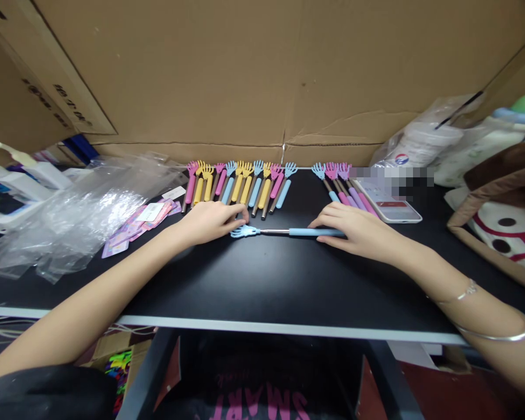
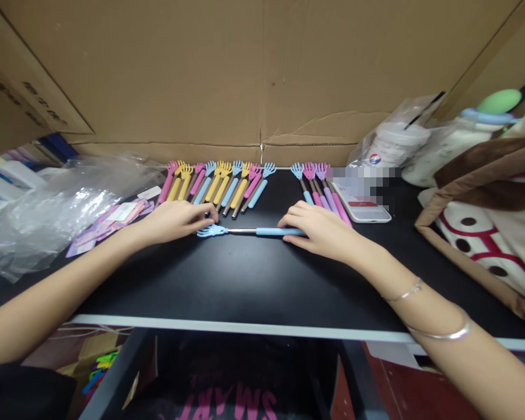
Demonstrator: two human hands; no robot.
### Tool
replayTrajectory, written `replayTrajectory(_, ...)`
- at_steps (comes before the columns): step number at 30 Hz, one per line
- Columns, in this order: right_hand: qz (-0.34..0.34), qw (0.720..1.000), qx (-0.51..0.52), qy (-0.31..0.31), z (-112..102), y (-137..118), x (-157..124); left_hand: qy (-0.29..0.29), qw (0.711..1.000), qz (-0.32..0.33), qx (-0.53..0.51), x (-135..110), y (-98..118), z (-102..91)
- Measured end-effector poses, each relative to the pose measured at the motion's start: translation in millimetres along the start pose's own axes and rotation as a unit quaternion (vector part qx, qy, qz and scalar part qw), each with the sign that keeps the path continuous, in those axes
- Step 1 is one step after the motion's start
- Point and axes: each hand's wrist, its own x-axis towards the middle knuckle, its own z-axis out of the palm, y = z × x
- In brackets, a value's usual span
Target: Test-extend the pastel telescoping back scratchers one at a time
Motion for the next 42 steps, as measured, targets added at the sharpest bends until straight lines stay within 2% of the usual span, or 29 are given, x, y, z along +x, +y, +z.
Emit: replayTrajectory(42,-0.009,1.0,-0.004,-0.001,-1.3,-2.6,-0.3,-0.017,1.0,0.007,0.011,-0.9,-2.9,-2.3)
